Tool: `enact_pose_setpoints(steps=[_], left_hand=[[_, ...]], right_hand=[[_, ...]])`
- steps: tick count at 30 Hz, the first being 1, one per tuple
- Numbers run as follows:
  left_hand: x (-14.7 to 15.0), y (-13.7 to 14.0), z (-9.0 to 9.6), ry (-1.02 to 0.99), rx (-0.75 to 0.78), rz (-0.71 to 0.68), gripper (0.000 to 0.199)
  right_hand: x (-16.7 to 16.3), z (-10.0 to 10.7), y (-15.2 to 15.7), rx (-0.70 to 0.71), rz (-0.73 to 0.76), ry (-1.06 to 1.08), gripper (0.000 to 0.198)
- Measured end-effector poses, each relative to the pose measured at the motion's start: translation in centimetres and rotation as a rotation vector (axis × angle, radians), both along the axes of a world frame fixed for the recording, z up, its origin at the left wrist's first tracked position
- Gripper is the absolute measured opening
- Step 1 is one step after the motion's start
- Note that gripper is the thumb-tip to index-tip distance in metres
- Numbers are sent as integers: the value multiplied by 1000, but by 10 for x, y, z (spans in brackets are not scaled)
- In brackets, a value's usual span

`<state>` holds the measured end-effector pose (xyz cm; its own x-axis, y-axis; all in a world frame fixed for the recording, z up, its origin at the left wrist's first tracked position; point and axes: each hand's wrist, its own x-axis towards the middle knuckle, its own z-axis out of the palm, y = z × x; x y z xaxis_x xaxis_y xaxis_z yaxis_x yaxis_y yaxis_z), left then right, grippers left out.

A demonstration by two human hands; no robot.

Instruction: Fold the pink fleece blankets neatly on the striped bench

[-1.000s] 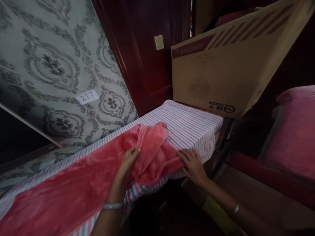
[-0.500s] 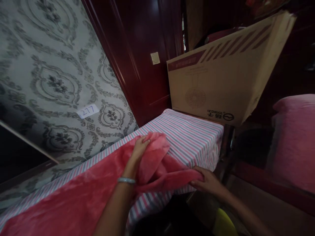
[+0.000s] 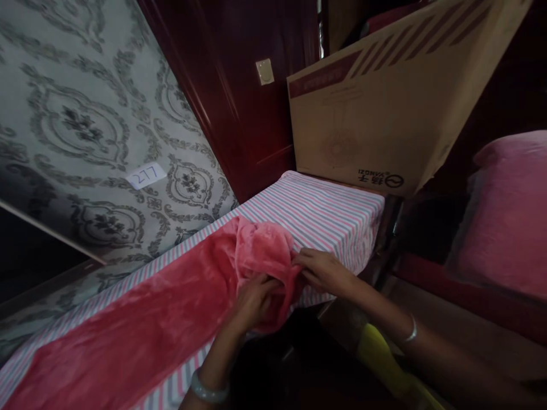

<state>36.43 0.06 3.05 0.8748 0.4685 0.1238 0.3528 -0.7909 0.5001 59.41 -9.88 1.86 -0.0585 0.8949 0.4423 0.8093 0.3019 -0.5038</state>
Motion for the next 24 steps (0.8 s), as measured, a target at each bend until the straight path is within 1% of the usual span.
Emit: enact_pose_setpoints(steps=[2,3,4,5,6,7,9,10,12,13,15,17,18,20,24], left_hand=[[-3,-7,-9,-77,-89,23,44],[-3,-8,-12,-135,-153,63,38],[-2,-8,-15,-200,-233,128,31],[0,-7,-17,-263,-330,213,31],[3,-5,-19,-315,-443,306,40],[7,-3,-20,-354,-561,396,49],[16,1,-20,-409,-762,517,59],[22,2,-20,-429,-829,544,59],[32,4,-18,-497,-893,573,55],[37,4,-17,-559,-898,594,52],[45,4,-13,-734,-860,628,42],[49,6,-5,-890,-735,596,33],[51,7,0,-925,-658,551,30],[54,13,14,-899,-516,435,27],[61,24,43,-694,-297,246,12]], right_hand=[[3,-4,1,-24,-125,49,14],[5,-7,2,-49,-193,76,9],[7,-10,3,-81,-249,105,7],[9,-14,5,-114,-283,141,11],[11,-18,6,-146,-292,188,16],[12,-21,7,-171,-275,251,20],[15,-28,8,-175,-173,417,22],[16,-31,6,-160,-102,507,24],[18,-36,2,-126,32,667,31],[20,-37,-1,-109,71,730,33],[25,-37,-7,-61,71,816,30],[30,-33,-11,19,38,839,24],[32,-27,-12,65,35,823,23],[33,-12,-12,149,71,740,20],[25,26,-5,297,171,482,23]])
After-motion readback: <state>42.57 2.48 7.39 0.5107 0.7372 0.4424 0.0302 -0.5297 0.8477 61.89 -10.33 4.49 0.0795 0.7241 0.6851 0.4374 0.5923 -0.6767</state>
